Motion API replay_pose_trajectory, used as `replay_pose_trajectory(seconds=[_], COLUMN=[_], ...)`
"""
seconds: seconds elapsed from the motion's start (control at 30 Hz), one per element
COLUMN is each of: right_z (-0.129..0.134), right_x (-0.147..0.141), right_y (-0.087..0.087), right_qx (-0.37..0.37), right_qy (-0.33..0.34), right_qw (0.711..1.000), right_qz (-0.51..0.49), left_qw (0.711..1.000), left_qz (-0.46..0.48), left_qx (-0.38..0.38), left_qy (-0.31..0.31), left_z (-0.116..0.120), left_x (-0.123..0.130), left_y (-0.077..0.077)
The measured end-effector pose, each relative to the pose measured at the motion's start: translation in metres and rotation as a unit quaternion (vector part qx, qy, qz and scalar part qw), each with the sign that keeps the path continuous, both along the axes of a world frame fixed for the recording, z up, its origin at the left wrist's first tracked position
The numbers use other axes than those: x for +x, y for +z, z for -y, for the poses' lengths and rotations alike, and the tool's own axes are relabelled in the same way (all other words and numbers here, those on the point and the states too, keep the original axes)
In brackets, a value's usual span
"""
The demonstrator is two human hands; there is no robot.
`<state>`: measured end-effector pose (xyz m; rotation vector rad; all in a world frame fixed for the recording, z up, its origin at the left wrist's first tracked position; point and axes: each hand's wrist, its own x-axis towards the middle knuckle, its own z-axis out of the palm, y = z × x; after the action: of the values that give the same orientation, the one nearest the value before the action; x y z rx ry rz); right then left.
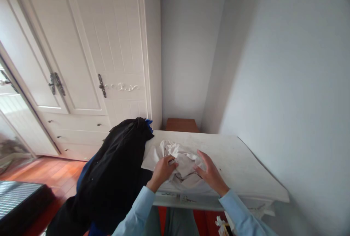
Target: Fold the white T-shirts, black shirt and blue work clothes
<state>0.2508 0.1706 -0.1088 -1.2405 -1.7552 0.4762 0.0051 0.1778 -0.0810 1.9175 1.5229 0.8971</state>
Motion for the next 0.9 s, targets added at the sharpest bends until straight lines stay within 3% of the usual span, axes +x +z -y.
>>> replay_pose_trajectory(seconds=[0.1, 0.2, 0.3, 0.4, 0.47, 0.5, 0.63, 0.73, 0.8, 0.87, 0.9], right_z=[-0.017, -0.023, -0.017, -0.011, -0.012, -0.014, -0.017, -0.011, -0.004, 0.002, 0.005], right_x=[-0.025, -0.035, -0.024, -0.004, 0.009, 0.014, 0.032, 0.045, 0.051, 0.057, 0.059], right_y=[0.010, 0.025, 0.051, 0.081, 0.099, 0.107, 0.135, 0.158, 0.173, 0.189, 0.197], right_qx=[-0.001, -0.017, -0.053, -0.116, -0.124, -0.120, -0.088, -0.031, -0.009, -0.019, -0.021], right_qy=[0.081, 0.123, 0.076, 0.029, 0.027, 0.025, -0.014, -0.034, -0.028, -0.006, -0.001], right_qw=[0.995, 0.992, 0.985, 0.918, 0.877, 0.871, 0.892, 0.944, 0.988, 1.000, 0.999], right_qz=[0.064, 0.038, -0.143, -0.379, -0.464, -0.476, -0.442, -0.327, -0.151, 0.006, 0.036], left_qw=[0.984, 0.975, 0.990, 0.997, 0.995, 0.994, 0.993, 0.995, 0.965, 0.910, 0.877], left_qz=[0.170, 0.210, 0.133, -0.003, -0.074, -0.096, -0.100, 0.067, 0.230, 0.377, 0.439], left_qx=[0.036, 0.050, 0.052, 0.041, 0.012, -0.010, -0.037, 0.033, 0.073, 0.094, 0.107], left_qy=[-0.048, -0.050, 0.010, 0.065, 0.060, 0.050, 0.050, 0.072, 0.101, 0.145, 0.165], left_z=[0.014, 0.023, 0.024, 0.025, 0.027, 0.029, 0.031, 0.029, 0.026, 0.024, 0.022], left_x=[0.020, 0.025, 0.011, -0.006, -0.009, -0.009, -0.005, -0.009, -0.015, -0.020, -0.022], left_y=[0.017, 0.026, 0.016, -0.005, -0.015, -0.018, -0.017, -0.005, 0.011, 0.036, 0.053])
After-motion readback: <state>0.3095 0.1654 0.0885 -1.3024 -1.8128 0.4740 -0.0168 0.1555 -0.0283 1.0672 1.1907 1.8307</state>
